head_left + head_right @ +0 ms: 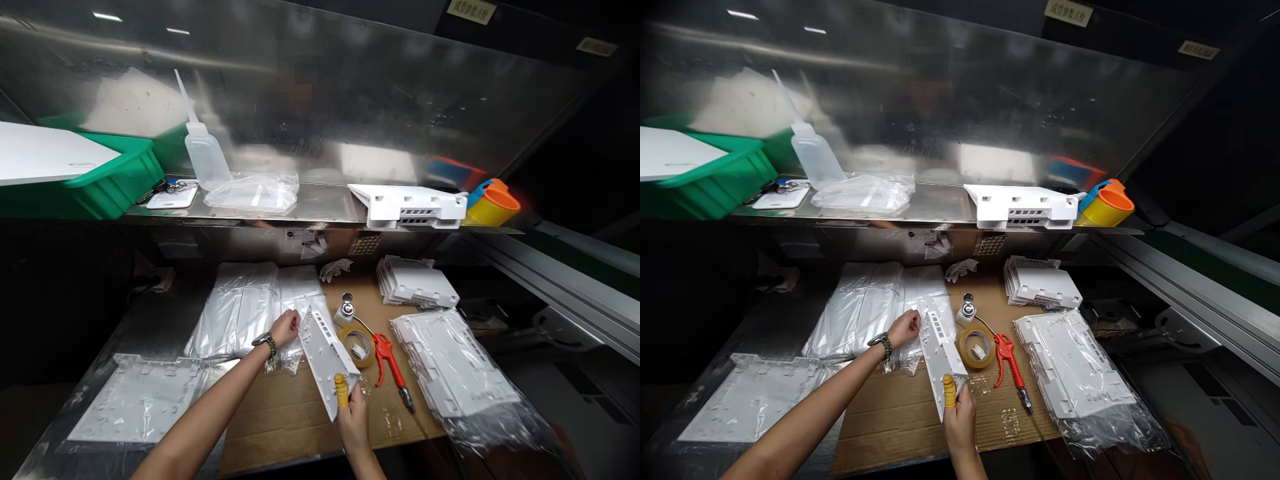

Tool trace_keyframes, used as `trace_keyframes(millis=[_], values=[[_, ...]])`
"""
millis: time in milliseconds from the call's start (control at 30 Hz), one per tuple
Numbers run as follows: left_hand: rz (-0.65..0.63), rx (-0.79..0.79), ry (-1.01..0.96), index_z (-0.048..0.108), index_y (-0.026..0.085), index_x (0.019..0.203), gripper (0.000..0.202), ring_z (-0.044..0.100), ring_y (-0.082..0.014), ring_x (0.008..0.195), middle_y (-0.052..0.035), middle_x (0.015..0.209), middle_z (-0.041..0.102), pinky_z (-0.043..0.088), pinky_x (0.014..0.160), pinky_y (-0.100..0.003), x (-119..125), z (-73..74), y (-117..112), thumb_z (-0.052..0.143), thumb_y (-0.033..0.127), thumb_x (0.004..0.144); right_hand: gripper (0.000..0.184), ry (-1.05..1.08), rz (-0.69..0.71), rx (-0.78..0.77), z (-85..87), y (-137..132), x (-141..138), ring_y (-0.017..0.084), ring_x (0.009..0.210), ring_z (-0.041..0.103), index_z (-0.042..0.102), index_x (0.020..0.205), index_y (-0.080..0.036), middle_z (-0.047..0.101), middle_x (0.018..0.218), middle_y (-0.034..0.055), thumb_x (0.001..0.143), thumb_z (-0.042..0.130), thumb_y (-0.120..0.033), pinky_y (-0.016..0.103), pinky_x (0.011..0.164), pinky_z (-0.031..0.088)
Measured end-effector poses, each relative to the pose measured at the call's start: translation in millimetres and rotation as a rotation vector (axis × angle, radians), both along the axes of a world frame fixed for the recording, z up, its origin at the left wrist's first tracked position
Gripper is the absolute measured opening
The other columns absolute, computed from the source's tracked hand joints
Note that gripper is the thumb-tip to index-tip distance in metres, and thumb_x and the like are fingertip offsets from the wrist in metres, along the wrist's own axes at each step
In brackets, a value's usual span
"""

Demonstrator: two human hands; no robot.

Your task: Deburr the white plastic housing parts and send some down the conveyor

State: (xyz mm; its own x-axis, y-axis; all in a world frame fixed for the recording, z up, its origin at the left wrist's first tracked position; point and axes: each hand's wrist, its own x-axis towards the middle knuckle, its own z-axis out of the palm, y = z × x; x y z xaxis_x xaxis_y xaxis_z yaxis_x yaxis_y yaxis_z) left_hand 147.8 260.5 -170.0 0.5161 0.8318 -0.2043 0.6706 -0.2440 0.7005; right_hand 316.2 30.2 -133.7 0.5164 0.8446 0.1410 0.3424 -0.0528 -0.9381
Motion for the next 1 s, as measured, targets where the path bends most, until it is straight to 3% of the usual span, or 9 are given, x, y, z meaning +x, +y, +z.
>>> trace_keyframes(millis=[233, 333, 567, 700, 867, 1000], values=[[-0.015, 0.276, 0.128, 0.066, 0.019, 0.120, 0.027, 0.056, -0.0294, 0.127, -0.0109, 0.138, 0.060, 0.045, 0.108, -0.057, -0.4, 30.1, 2.4, 0.064, 0.033, 0.096, 0.050, -0.020, -0.077, -0.008, -10.0, 0.5, -7.1, 0.028, 0.071, 0.076, 0.072, 0.094, -0.017, 0.079, 0.082, 0.0140, 0.094, 0.052, -0.063, 0.030, 0.060, 0.056], [-0.024, 0.303, 0.152, 0.064, 0.019, 0.123, 0.030, 0.057, -0.0296, 0.126, -0.0113, 0.136, 0.061, 0.046, 0.107, -0.057, 0.4, 43.2, 13.8, 0.063, 0.033, 0.097, 0.051, -0.010, -0.097, 0.004, -13.6, -3.6, -10.1, 0.027, 0.070, 0.075, 0.072, 0.091, -0.018, 0.079, 0.080, 0.0136, 0.094, 0.052, -0.065, 0.029, 0.059, 0.055], [-0.265, 0.204, 0.018, 0.062, 0.021, 0.132, 0.041, 0.061, -0.0285, 0.124, -0.0115, 0.145, 0.058, 0.052, 0.104, -0.053, 20.8, 68.8, 35.0, 0.070, 0.029, 0.092, 0.058, -0.007, -0.132, 0.072, -24.7, 0.8, -14.4, 0.028, 0.069, 0.073, 0.074, 0.087, -0.017, 0.078, 0.078, 0.0151, 0.094, 0.048, -0.069, 0.031, 0.061, 0.056], [-0.191, 0.225, -0.048, 0.060, 0.019, 0.134, 0.042, 0.067, -0.0249, 0.113, -0.0121, 0.141, 0.062, 0.058, 0.095, -0.047, 31.8, 88.5, 35.4, 0.065, 0.018, 0.092, 0.060, -0.035, -0.125, 0.086, -28.3, -2.5, -13.0, 0.029, 0.068, 0.075, 0.075, 0.089, -0.018, 0.078, 0.078, 0.0153, 0.094, 0.047, -0.071, 0.033, 0.061, 0.057], [-0.098, 0.388, -0.025, 0.060, 0.030, 0.141, 0.068, 0.070, -0.0219, 0.098, -0.0040, 0.158, 0.050, 0.057, 0.092, -0.040, 35.5, 122.5, -0.4, 0.045, -0.001, 0.083, 0.064, -0.048, -0.124, 0.092, -19.2, -11.0, -9.3, 0.033, 0.071, 0.075, 0.075, 0.089, -0.019, 0.077, 0.078, 0.0163, 0.093, 0.043, -0.074, 0.040, 0.067, 0.059], [-0.157, 0.510, 0.055, 0.052, 0.036, 0.149, 0.084, 0.069, -0.0240, 0.091, 0.0014, 0.166, 0.035, 0.057, 0.088, -0.043, 38.2, 144.3, -49.4, 0.035, -0.007, 0.079, 0.058, 0.160, -0.142, 0.066, 17.3, -6.2, 12.4, 0.031, 0.083, 0.077, 0.076, 0.100, -0.016, 0.080, 0.090, 0.0159, 0.091, 0.055, -0.070, 0.036, 0.072, 0.062]])
